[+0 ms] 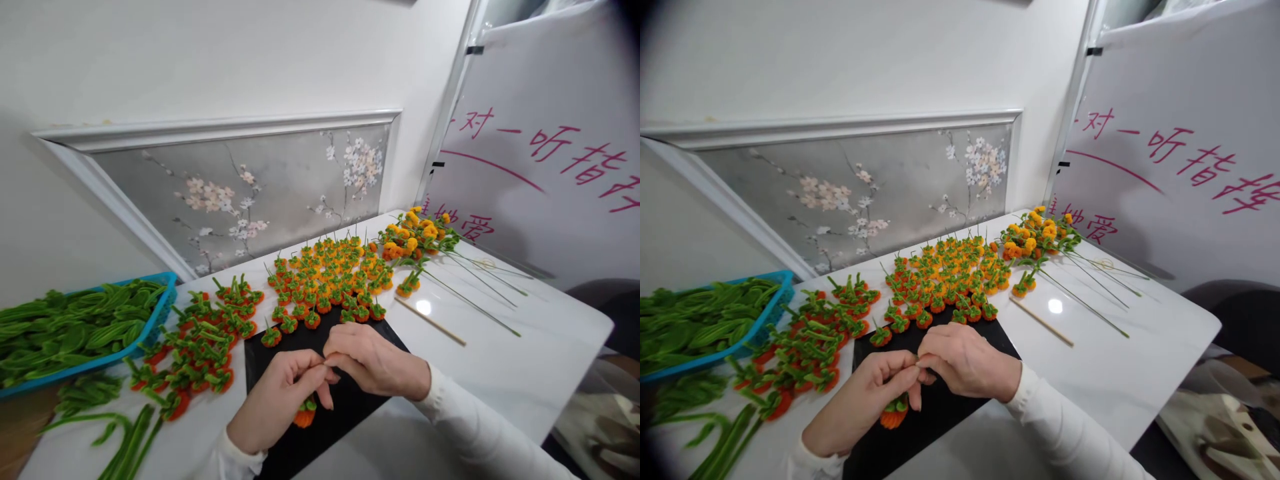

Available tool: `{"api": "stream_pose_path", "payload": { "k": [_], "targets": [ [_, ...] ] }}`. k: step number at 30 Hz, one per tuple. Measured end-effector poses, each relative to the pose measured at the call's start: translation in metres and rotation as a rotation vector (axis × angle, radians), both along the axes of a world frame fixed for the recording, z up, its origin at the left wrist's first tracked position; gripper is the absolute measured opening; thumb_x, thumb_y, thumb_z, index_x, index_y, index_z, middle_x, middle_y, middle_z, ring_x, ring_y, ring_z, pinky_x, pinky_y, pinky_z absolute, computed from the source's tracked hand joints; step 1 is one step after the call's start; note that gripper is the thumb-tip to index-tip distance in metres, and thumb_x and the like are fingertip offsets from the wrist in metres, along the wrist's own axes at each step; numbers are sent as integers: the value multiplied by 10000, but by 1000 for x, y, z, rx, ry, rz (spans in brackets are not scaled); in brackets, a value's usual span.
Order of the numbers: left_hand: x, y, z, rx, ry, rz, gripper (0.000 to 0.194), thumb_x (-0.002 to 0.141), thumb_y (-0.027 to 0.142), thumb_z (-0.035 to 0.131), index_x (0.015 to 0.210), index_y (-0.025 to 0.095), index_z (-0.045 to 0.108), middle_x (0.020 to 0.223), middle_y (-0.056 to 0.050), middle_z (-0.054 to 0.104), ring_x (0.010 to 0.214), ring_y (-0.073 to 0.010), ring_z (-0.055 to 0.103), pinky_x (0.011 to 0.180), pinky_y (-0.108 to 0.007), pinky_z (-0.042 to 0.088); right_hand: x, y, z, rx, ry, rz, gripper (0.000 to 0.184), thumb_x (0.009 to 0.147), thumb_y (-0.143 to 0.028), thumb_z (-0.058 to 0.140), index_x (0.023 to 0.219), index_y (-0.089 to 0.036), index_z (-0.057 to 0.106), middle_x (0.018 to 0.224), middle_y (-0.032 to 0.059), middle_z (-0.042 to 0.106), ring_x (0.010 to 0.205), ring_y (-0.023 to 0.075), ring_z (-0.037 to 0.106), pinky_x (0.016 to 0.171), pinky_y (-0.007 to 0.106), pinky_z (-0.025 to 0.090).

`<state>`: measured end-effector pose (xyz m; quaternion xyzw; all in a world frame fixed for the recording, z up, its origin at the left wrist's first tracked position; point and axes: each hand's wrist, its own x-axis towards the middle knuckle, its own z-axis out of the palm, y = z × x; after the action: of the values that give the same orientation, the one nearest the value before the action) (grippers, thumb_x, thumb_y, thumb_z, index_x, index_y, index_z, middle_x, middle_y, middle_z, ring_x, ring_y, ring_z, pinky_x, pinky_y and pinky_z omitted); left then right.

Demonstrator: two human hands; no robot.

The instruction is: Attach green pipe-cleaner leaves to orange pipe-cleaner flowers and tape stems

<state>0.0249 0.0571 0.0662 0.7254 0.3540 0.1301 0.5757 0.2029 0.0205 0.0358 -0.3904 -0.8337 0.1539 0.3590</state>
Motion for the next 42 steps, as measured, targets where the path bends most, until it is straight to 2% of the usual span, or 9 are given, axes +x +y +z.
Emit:
{"api": "stream_pose_path", "payload": {
  "k": [6, 11, 14, 18, 23, 26, 29, 34, 42],
  "targets": [
    [0, 2, -13, -503, -267, 78, 195, 782, 289, 590, 688, 121, 623, 446, -12, 590, 634, -154, 623, 712, -246, 424, 6, 1, 2, 87, -18, 35, 188, 918, -167, 343, 838, -160, 513, 815, 43, 549, 757, 125, 468, 710, 260, 350],
    [4, 2, -17, -640, -336, 120, 159, 766, 255, 612, 740, 101, 646, 407, 5, 559, 626, -147, 635, 729, -242, 422, 11, 4, -4, 131, 1, 28, 213, 912, -143, 336, 858, -166, 540, 849, 52, 569, 799, 132, 487, 751, 282, 365],
    [4, 1, -12, -495, -282, 163, 161, 788, 273, 590, 799, 122, 647, 431, 0, 581, 722, -166, 646, 735, -231, 420, 15, 9, -5, 115, 128, -56, 203, 916, -165, 352, 852, -167, 545, 830, 51, 573, 798, 132, 498, 738, 264, 388],
    [4, -1, -7, -96, -129, 189, 183, 831, 301, 522, 827, 161, 639, 505, -11, 632, 816, -177, 621, 823, -265, 408, 16, 11, -3, -105, 248, -220, 200, 919, -199, 368, 819, -165, 537, 748, 8, 553, 669, 92, 490, 614, 193, 378],
    [8, -7, -8, 342, 163, 175, 277, 850, 318, 450, 667, 187, 613, 567, 10, 621, 538, -129, 530, 663, -264, 417, 1, 7, -5, -223, 91, -211, 301, 912, -239, 396, 640, -152, 492, 587, -31, 480, 530, 62, 417, 514, 181, 286],
    [10, -8, -9, 422, 243, 153, 328, 853, 328, 433, 598, 182, 578, 556, 22, 592, 454, -103, 461, 602, -256, 397, -5, 5, -7, -177, 64, -209, 310, 906, -249, 423, 614, -152, 462, 562, -34, 450, 512, 63, 386, 500, 185, 269],
    [9, -5, -7, 282, 174, 125, 325, 857, 334, 433, 613, 175, 578, 594, 6, 612, 499, -112, 494, 568, -237, 390, -6, 4, -6, -111, 105, -153, 244, 912, -210, 412, 688, -153, 490, 670, -9, 518, 604, 76, 452, 573, 180, 330],
    [6, -2, -4, -171, -101, 100, 190, 831, 274, 511, 721, 152, 607, 523, -15, 629, 737, -156, 602, 785, -254, 420, -3, 3, -5, 34, 85, -104, 206, 915, -206, 371, 748, -156, 482, 710, 17, 486, 642, 108, 439, 589, 208, 353],
    [10, -5, -15, -829, -479, 193, 134, 768, 189, 612, 658, 112, 608, 362, 26, 513, 552, -116, 599, 816, -315, 441, 3, 2, -2, 122, 75, 25, 172, 910, -158, 324, 794, -168, 451, 783, 42, 513, 731, 131, 430, 682, 249, 380]
  ]
}}
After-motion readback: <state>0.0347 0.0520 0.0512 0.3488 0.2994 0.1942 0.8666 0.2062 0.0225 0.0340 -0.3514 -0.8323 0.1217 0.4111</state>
